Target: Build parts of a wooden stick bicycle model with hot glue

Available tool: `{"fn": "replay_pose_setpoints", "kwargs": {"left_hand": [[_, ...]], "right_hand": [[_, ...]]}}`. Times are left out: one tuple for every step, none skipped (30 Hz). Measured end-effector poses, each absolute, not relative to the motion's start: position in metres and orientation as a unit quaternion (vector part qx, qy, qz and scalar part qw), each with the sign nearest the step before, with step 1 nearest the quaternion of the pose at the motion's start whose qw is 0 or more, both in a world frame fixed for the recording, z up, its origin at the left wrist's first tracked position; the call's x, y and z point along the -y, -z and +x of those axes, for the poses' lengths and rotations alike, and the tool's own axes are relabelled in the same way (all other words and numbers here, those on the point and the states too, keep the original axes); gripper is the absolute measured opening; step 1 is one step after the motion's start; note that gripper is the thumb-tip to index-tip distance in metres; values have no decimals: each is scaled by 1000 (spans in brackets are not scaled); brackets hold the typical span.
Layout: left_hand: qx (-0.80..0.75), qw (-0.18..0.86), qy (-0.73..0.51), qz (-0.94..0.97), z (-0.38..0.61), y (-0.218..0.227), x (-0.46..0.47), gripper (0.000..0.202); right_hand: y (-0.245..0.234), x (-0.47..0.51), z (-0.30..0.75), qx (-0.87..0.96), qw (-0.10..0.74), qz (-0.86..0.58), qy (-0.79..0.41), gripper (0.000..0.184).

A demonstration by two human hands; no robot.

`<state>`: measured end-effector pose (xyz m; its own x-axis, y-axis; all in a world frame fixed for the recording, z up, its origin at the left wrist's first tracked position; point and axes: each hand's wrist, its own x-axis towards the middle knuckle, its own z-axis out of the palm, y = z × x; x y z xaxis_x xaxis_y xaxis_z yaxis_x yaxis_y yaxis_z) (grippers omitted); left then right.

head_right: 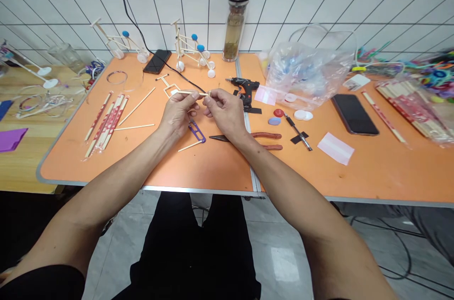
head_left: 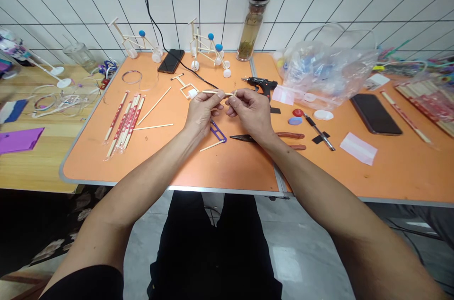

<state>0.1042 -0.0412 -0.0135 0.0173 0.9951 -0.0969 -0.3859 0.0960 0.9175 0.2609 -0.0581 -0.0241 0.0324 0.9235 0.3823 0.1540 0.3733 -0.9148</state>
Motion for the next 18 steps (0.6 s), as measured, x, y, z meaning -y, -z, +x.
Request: {"fn": "replay_pose_setpoints", "kwargs": {"left_hand": [[-416, 612, -564, 367, 104, 14, 41, 34], [-414, 612, -564, 369, 104, 14, 41, 35], [-412, 612, -564, 372, 104, 15, 42, 35], [-408, 611, -565, 376, 104, 15, 42, 36], [-403, 610, -567, 380, 104, 15, 42, 37], [-400, 608, -568, 385, 103, 15, 42, 36], [-400, 605, -568, 389, 103, 15, 42, 35], [-403, 602, -567, 392, 103, 15, 41, 34], [-408, 600, -565, 393, 103, 15, 41, 32], [-413, 599, -563, 391, 103, 15, 41, 32], [-415, 599, -562, 390, 102, 15, 41, 31], [-415, 600, -563, 388, 102, 15, 41, 31], [-413, 601, -564, 389, 102, 14, 41, 31], [-411, 601, -564, 390, 102, 13, 41, 31], [-410, 600, -565, 390, 102, 13, 41, 30], [-412, 599, -565, 390, 102, 12, 41, 30], [-416, 598, -564, 389, 102, 11, 42, 29], [-420, 598, -562, 387, 102, 10, 42, 29]], "right_hand": [[24, 58, 261, 604, 567, -444, -342, 65], [24, 58, 261, 602, 569, -442, -344, 65], [24, 58, 261, 600, 571, -440, -346, 65], [24, 58, 261, 599, 572, -439, -348, 65], [24, 57, 262, 598, 572, -439, -350, 64], [24, 57, 262, 597, 570, -441, -354, 63], [24, 57, 262, 596, 567, -442, -359, 62], [24, 56, 263, 594, 563, -443, -366, 60], [24, 55, 264, 591, 560, -443, -375, 59], [24, 54, 264, 589, 558, -441, -384, 58], [25, 53, 265, 586, 557, -438, -393, 57], [25, 52, 265, 583, 558, -435, -400, 57], [25, 51, 266, 580, 560, -433, -403, 57], [26, 50, 267, 577, 562, -433, -404, 58], [26, 50, 267, 574, 565, -435, -403, 58], [27, 49, 268, 573, 566, -437, -401, 59], [27, 48, 269, 572, 567, -440, -397, 60], [27, 48, 269, 573, 566, -443, -392, 61]]}}
